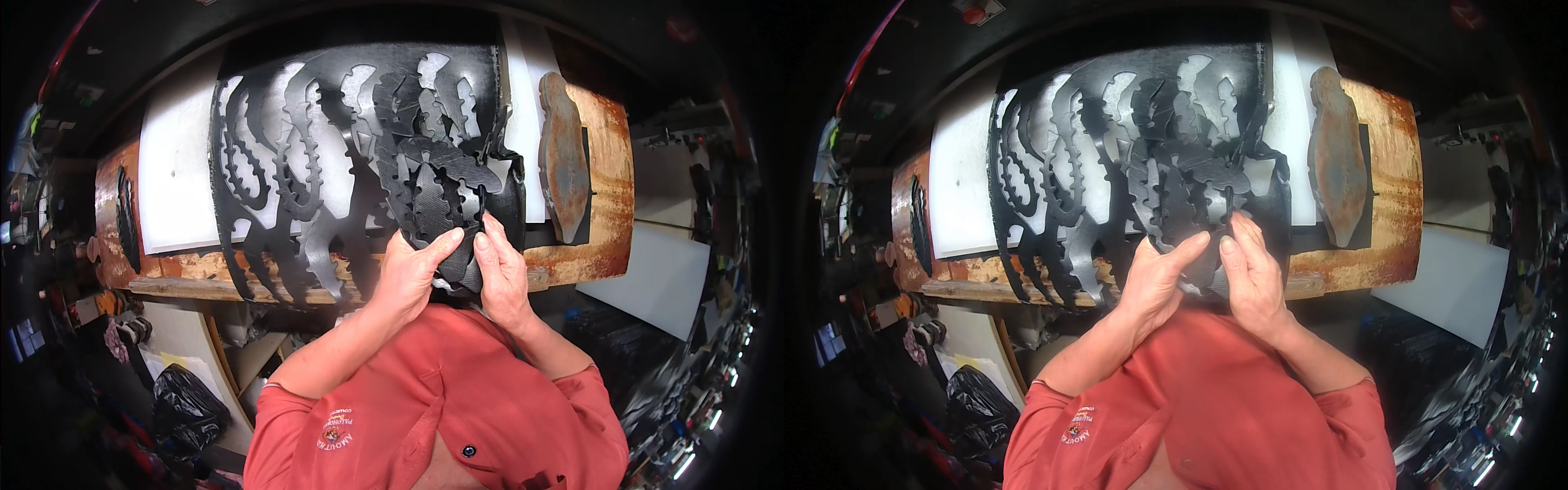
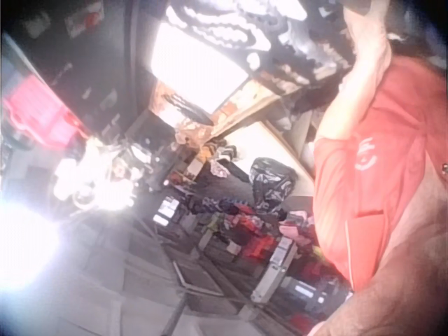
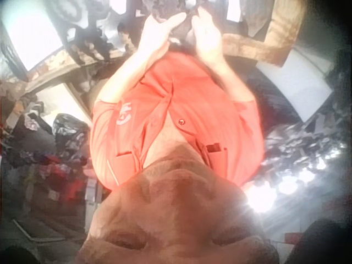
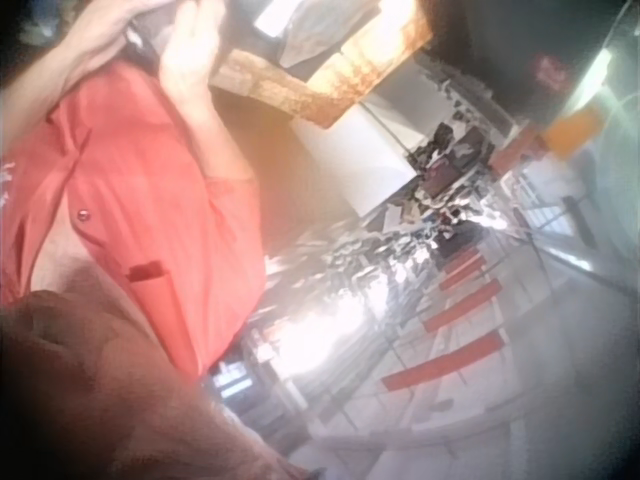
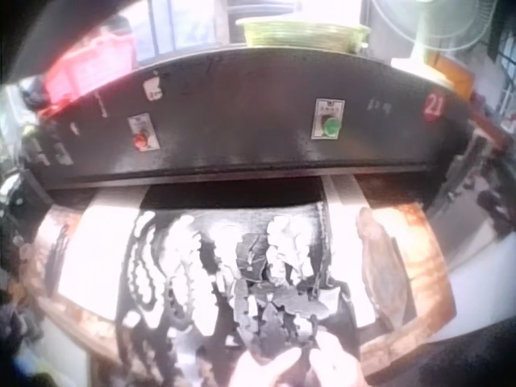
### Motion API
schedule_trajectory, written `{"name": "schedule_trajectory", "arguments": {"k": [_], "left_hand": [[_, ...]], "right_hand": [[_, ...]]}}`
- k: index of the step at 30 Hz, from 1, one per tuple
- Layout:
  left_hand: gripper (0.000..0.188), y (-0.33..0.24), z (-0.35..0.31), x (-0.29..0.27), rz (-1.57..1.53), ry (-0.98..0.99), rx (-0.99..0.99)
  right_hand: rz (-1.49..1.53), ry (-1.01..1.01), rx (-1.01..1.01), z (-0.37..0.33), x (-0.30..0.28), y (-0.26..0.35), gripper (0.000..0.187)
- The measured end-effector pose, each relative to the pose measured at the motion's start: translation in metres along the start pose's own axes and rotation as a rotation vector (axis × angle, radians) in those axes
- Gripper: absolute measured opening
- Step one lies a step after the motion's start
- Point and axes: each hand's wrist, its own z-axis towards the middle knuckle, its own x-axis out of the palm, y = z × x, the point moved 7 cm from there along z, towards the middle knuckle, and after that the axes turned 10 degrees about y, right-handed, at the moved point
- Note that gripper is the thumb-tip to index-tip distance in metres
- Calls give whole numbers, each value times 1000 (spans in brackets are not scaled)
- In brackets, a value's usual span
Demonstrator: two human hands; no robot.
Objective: The person repeatedly feeds a large black rubber sheet with a patterned cutout through a roller press, then manually peels away the cutout trim pieces from the sheet. The person handles the sheet and trim by hand, separating the pieces and setting them aside.
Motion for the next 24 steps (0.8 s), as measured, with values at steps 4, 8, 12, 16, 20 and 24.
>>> {"name": "schedule_trajectory", "arguments": {"k": [4, 8, 12, 16, 20, 24], "left_hand": [[36, 0, 3, -3, -14, -16, -17], [39, -5, 5, -9, 47, -28, -57], [40, -14, 3, -16, -14, 42, -121], [41, -20, 2, -24, -68, 28, -131], [41, -25, -9, -24, -68, 43, -139], [66, -44, -56, -39, -5, 26, -145]], "right_hand": [[-240, 47, -132, 5, 2, 11, 48], [-434, 160, -158, 14, 1, 20, 46], [-167, 224, -87, 34, -24, 21, 37], [-709, -298, -322, 63, -54, 32, 40], [-826, -269, -287, 99, -58, 1, 28], [-603, -379, -153, 117, -93, -33, 16]]}}
